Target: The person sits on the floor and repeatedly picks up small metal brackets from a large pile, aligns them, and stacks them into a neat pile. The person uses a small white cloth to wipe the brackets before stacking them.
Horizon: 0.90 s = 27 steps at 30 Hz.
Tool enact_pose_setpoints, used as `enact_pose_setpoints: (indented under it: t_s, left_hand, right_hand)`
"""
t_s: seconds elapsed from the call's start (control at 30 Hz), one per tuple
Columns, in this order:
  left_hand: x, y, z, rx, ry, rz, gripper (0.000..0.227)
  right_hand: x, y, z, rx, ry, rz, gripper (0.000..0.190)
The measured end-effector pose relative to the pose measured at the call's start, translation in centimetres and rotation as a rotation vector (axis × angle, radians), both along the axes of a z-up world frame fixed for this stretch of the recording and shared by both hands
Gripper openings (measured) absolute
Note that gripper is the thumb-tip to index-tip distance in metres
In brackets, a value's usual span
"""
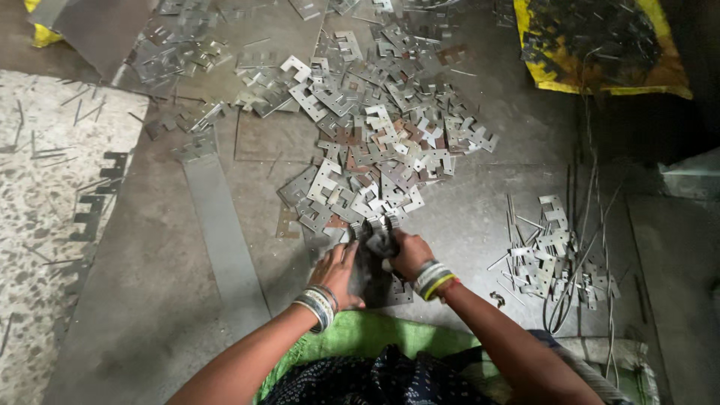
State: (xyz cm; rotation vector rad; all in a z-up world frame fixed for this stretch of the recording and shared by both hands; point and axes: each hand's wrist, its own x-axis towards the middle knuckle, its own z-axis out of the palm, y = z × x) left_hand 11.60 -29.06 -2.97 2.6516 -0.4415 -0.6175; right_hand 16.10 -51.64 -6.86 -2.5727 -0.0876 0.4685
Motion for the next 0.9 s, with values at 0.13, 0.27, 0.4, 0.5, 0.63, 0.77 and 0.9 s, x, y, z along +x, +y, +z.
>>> enact_pose_setpoints:
  t_s: [0.13, 0.27, 0.4, 0.5, 0.63, 0.77, 0.9]
  left_hand:
    - [-1.2, -0.2, 0.2, -0.183, -0.064, 0.048, 0.15]
    - [-2.9, -1.6, -0.1, -0.187, -0.024, 0.001, 0.154]
    - [-3.5, -3.3, -1.5, -0.219, -0.079, 0.042, 0.144]
    - [-3.1, -4.7, -2.0, -0.149, -0.046, 0.096, 0.137]
    - [-2.9, -4.6, -2.8, -0.03, -0.069, 0.123, 0.119]
    - [-3.2, -4.5, -4.2, -0.034, -0.112, 0.16, 0.108]
    - [-3.5, -4.6, -6.5, -0.049, -0.196, 0.226, 0.095]
  right_hand:
    - [-4.3, -0.7, 0.1, -0.041, -0.121, 0.326, 0.033]
    - [-7.4, -0.8, -0.5, -0.179, -0.257, 0.577, 0.037]
    - [-7.4, -0.7, -0.1, -0.231, -0.325, 0.657, 0.036]
    - [-6.5, 0.2, 1.5, -0.156, -0.28, 0.44, 0.049]
    - [-1.4, 0.2, 2.6, -0.103, -0.175, 0.325, 0.049]
    - [2.8, 2.3, 0.4, -0.168, -0.41, 0.348, 0.05]
    - [4.5, 3.6, -0.7, -0.211, -0.494, 0.389, 0.066]
